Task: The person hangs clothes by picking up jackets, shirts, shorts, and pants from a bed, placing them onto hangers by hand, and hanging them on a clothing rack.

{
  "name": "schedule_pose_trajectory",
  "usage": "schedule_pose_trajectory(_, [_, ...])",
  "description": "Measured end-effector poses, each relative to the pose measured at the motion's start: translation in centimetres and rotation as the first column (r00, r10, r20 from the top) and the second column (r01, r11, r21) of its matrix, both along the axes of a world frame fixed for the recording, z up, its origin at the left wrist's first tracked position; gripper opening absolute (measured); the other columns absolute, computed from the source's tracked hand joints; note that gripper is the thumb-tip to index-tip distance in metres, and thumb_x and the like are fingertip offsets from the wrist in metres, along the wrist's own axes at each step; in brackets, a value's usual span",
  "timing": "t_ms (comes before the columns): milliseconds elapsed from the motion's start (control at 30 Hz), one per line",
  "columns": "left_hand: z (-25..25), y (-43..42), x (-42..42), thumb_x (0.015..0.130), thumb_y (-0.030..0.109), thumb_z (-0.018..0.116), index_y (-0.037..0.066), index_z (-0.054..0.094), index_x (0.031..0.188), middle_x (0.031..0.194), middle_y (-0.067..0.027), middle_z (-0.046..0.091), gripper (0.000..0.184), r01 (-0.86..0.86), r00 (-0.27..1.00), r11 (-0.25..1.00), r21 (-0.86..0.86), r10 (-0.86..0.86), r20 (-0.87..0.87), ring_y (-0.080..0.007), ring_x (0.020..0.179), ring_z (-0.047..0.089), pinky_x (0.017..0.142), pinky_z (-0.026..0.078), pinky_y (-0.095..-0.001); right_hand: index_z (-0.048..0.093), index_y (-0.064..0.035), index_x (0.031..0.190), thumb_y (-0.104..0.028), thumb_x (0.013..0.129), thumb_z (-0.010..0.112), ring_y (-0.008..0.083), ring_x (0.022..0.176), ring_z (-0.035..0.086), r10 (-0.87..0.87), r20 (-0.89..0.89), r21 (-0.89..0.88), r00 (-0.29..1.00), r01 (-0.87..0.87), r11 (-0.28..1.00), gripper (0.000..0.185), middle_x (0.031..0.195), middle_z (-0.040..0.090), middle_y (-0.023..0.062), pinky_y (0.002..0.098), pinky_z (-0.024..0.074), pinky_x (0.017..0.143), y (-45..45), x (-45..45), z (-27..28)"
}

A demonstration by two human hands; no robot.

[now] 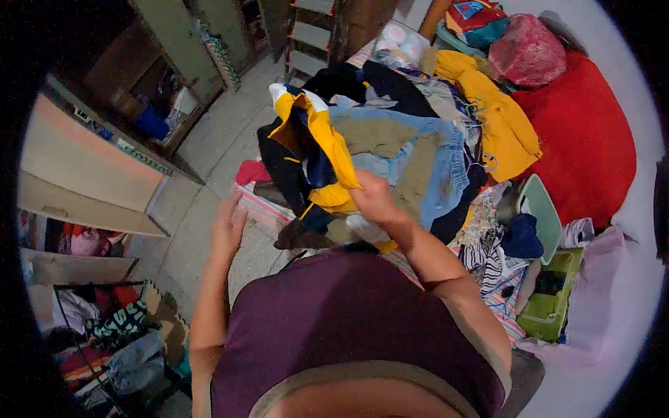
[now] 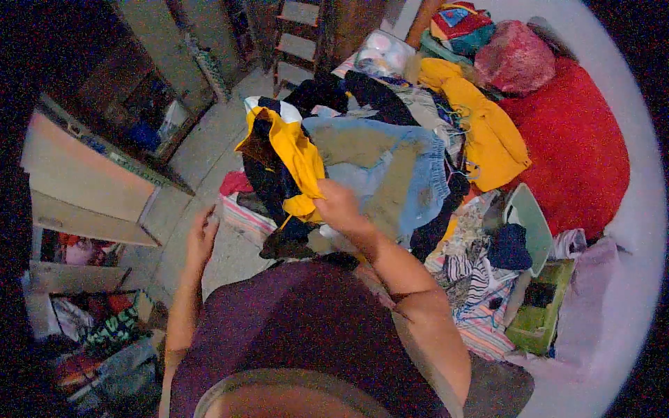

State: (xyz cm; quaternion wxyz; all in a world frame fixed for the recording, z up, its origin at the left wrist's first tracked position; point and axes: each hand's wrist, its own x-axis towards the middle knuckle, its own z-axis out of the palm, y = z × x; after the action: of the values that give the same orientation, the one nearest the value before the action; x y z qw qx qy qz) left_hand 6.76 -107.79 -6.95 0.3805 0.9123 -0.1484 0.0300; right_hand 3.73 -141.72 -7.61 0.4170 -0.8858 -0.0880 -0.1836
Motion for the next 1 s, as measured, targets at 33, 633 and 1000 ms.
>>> schedule_pose_trajectory(33, [1.4, -0.8, 0.9, 0.082, 0.013, 0.057, 0.004, 0.050, 0.118, 0.119, -0.0182, 0.051, 0.038, -0.005, 0.999, 1.000, 0.010, 0.004, 0.043, -0.0326, 0.111, 0.048, 0.095, 0.037, -0.0373, 0.059, -0.0026, 0.095, -0.005, 0.075, 0.054, 0.0309, 0.074, 0.059, 0.024, -0.026, 0.081, 0.999, -0.022, 0.996, 0.020, 0.083, 0.060, 0.0156, 0.0359, 0.0464, 0.065, -0.1, -0.3, -0.1])
schedule_pose_trajectory(633, [6.5, -7.8, 9.3, 0.071, 0.024, 0.069, 0.007, 0.058, 0.093, 0.087, -0.0112, 0.062, 0.030, 0.374, 0.927, 0.912, 0.167, -0.372, -0.044, -0.0276, 0.082, 0.059, 0.072, 0.045, -0.0359, 0.062, -0.0018, 0.096, -0.018, 0.076, 0.064, 0.0092, 0.076, 0.055, 0.354, -0.395, 0.344, 0.848, -0.221, 0.913, 0.025, 0.082, 0.062, 0.0029, 0.0265, 0.0453, 0.069, -6.0, -2.5, 5.0])
schedule_pose_trajectory(1000, [10.7, -8.6, 7.8, 0.078, 0.031, 0.065, 0.006, 0.060, 0.094, 0.078, -0.0142, 0.063, 0.030, 0.140, 0.989, 0.981, 0.132, -0.145, 0.030, -0.0251, 0.070, 0.062, 0.062, 0.047, -0.0336, 0.059, -0.0010, 0.101, -0.021, 0.075, 0.065, 0.0157, 0.088, 0.057, 0.249, -0.347, 0.268, 0.904, -0.159, 0.950, 0.034, 0.095, 0.063, 0.0048, 0.0293, 0.0438, 0.080, -10.2, 2.3, 4.0])
